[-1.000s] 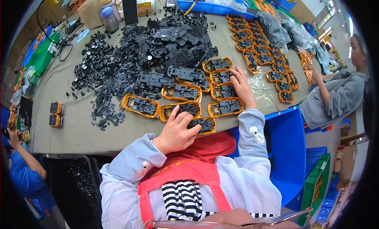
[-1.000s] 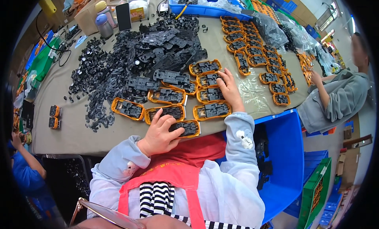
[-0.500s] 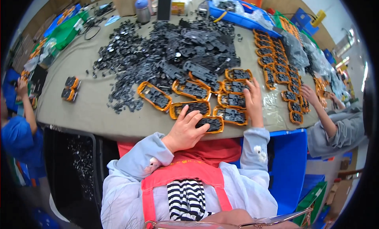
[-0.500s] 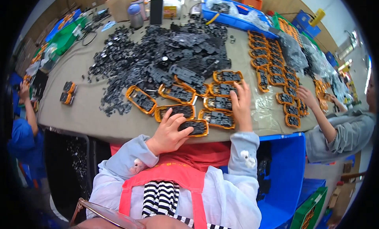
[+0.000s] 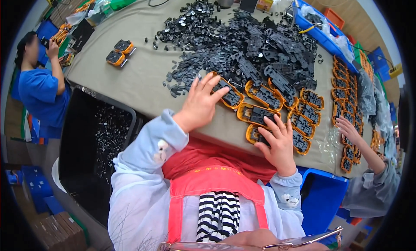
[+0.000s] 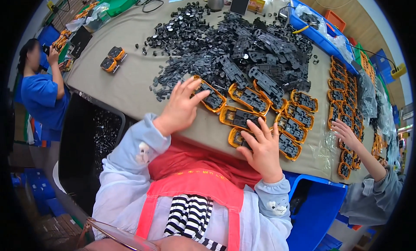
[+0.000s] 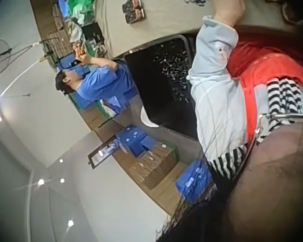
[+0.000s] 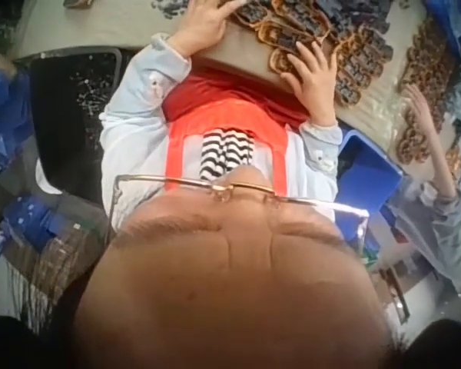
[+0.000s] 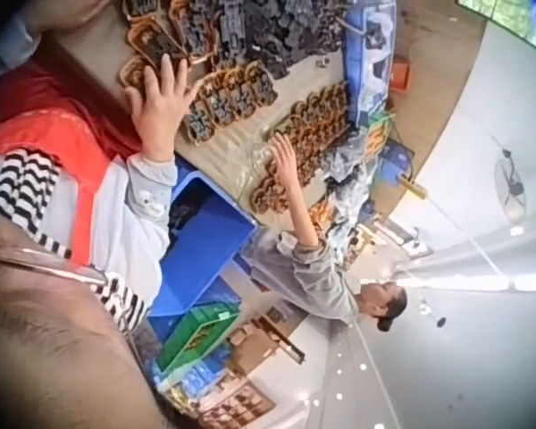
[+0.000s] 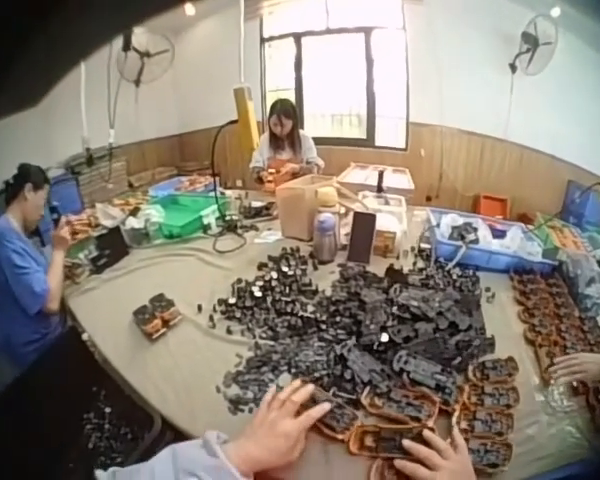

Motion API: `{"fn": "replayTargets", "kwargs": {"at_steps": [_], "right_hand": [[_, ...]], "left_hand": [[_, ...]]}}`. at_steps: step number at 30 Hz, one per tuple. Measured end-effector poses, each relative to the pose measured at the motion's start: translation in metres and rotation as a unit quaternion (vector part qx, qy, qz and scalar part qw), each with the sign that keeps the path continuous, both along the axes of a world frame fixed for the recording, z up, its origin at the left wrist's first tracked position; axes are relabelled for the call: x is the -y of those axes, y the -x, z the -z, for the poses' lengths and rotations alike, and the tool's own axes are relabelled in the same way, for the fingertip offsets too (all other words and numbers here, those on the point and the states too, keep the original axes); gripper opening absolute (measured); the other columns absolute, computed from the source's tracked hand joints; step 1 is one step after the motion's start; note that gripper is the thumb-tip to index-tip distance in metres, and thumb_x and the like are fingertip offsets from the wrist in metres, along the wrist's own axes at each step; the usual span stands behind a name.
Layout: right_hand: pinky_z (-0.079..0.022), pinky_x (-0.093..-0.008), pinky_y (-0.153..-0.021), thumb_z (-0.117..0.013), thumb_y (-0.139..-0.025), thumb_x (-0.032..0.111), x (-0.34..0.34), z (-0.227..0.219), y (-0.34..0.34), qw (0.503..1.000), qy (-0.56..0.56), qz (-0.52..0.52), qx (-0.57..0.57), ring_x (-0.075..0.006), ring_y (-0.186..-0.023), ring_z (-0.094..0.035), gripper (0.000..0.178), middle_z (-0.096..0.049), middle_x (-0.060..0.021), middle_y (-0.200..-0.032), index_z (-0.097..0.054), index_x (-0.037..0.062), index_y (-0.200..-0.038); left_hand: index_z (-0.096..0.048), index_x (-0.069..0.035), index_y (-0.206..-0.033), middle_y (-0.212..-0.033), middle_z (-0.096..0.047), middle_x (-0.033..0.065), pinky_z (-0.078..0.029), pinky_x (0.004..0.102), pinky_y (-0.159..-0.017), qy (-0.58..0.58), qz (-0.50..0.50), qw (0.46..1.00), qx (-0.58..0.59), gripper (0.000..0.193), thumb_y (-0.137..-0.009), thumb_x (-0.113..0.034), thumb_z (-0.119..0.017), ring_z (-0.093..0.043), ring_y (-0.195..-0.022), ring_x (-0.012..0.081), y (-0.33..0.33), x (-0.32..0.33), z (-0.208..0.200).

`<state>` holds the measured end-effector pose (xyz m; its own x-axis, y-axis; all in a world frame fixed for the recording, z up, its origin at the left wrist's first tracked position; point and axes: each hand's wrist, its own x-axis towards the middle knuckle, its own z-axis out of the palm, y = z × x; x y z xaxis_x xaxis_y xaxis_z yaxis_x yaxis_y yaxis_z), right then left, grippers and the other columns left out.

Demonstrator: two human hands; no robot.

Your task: Assembling various components of plastic toy cars at a factory workbench.

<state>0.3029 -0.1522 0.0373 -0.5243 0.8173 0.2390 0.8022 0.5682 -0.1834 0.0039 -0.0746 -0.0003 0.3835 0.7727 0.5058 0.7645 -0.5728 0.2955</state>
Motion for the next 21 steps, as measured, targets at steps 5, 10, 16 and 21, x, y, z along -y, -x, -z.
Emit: {"fn": "replayTargets", "kwargs": {"at_steps": [5,10,16,21], "right_hand": [[-0.025,-0.0619,-0.115,-0.082,-0.072,0.027,-0.005,-0.007,0.009,0.999,0.004,0.039,0.027,-0.0365,-0.138,-0.042,0.053,-0.053,-0.0104,-0.142,-0.067,0.012,-0.121],[-0.026,-0.0578,-0.116,-0.081,-0.074,0.025,-0.023,-0.004,0.049,0.997,-0.025,0.024,-0.069,-0.0362,-0.139,-0.042,0.06,-0.053,-0.0133,-0.142,-0.061,0.0089,-0.129],[-0.029,-0.0539,-0.116,-0.08,-0.076,0.02,-0.039,0.012,0.096,0.988,-0.01,-0.051,-0.144,-0.036,-0.136,-0.044,0.07,-0.053,-0.016,-0.14,-0.051,0.0071,-0.138],[-0.03,-0.0554,-0.115,-0.081,-0.073,0.017,-0.049,0.019,0.109,0.992,0.038,-0.095,-0.072,-0.0351,-0.131,-0.049,0.074,-0.056,-0.0133,-0.134,-0.049,0.0078,-0.14]], "left_hand": [[-0.052,-0.011,-0.139,-0.139,-0.051,0.0144,-0.026,0.0636,-0.114,0.043,0.079,0.987,-0.134,0.066,-0.074,-0.002,-0.06,-0.043,-0.135,0.0336,0.016,-0.045,-0.01],[-0.045,-0.009,-0.143,-0.132,-0.056,0.0166,-0.023,0.067,-0.113,0.079,0.141,0.975,-0.149,0.072,-0.073,-0.002,-0.059,-0.045,-0.135,0.0303,0.02,-0.055,-0.016],[-0.045,-0.007,-0.143,-0.122,-0.06,0.0147,-0.026,0.0663,-0.112,0.132,0.131,0.981,0.049,0.071,-0.076,-0.012,-0.07,-0.055,-0.121,0.0303,0.021,0.02,-0.005],[-0.052,-0.006,-0.134,-0.117,-0.061,0.0134,-0.036,0.0553,-0.108,0.066,0.1,0.992,0.051,0.064,-0.074,-0.013,-0.075,-0.059,-0.112,0.0323,0.038,0.043,-0.009]]}}
